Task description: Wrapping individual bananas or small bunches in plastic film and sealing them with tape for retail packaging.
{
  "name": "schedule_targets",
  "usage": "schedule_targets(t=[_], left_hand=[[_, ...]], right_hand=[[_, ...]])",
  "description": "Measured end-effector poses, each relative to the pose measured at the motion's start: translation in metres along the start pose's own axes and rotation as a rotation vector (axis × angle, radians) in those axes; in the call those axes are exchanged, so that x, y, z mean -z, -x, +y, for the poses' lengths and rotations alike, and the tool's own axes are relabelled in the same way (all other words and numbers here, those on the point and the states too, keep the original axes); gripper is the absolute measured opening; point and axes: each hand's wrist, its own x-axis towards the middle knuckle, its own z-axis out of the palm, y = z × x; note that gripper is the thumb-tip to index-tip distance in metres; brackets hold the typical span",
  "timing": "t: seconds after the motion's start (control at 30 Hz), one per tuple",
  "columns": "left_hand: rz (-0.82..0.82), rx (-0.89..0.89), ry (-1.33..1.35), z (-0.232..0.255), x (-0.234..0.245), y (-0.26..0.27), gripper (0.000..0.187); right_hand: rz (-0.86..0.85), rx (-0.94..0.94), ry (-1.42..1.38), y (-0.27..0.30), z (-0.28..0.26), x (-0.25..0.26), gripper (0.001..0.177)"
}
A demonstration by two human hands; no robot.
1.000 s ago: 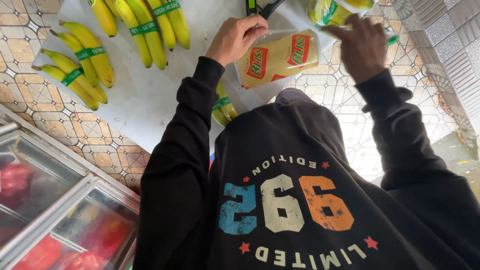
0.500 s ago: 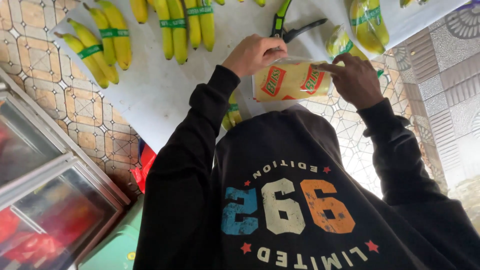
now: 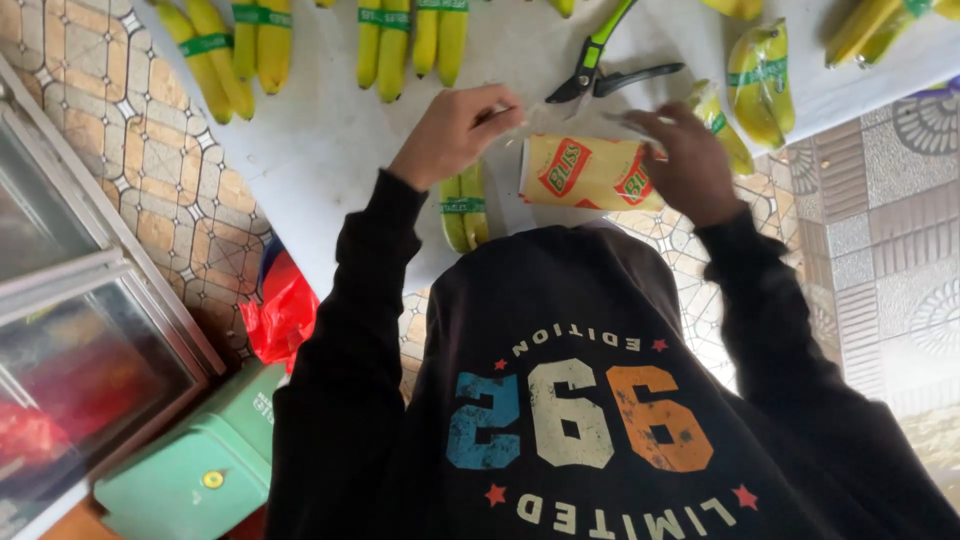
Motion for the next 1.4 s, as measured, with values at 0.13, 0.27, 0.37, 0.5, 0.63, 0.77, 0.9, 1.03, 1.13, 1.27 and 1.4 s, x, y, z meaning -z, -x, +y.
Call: schedule_targets(t=[0.13,0.27,0.37,0.5,0.63,0.77,0.9,1.03,1.13,1.27,1.4], left_hand=[[0.149,0.122,-0.053,-0.002,0.005,0.08,0.029],[0.32,0.487,0.029,-0.001,-0.011,0.147,0.021],[0.419,0.64,0.12,0.003,-0.025,0.179,0.02],[0.539,0.702,0.207,0.008,-0.041,0.208,0.02],[0.595,0.732,0.247,0.005,-0.045,0.226,0.02],[0.686,0.646,0.264,-0.017,-0.048,0.239,0.024],[0.72,0.626,0.273,-0.033,-0.044,0.244,0.026],[0.678,0.62,0.318,-0.037,-0.037,0.248,0.022],[0.678,0.635,0.351,-0.029,-0.025,0.25,0.028],[0.679,0.615,0.374,-0.015,-0.021,0.251,0.029],[0.659,0.567,0.308,-0.007,-0.022,0.245,0.028]], right_hand=[[-0.063,0.239,0.043,-0.082,-0.043,-0.064,0.043],[-0.154,0.325,0.167,-0.13,-0.045,-0.135,0.042],[-0.197,0.366,0.256,-0.151,-0.032,-0.174,0.044],[-0.049,0.439,0.498,-0.143,-0.022,-0.193,0.051],[-0.078,0.24,0.208,-0.09,-0.12,-0.158,0.02],[-0.379,-0.1,0.265,-0.065,-0.166,-0.188,0.084],[-0.46,-0.273,0.101,-0.073,-0.172,-0.198,0.107],[-0.372,-0.359,-0.027,-0.065,-0.167,-0.202,0.113],[-0.38,-0.415,-0.264,-0.052,-0.154,-0.186,0.108],[-0.421,-0.393,-1.253,-0.017,-0.17,-0.142,0.087],[-0.554,-0.521,-1.927,0.0,-0.2,-0.107,0.082]])
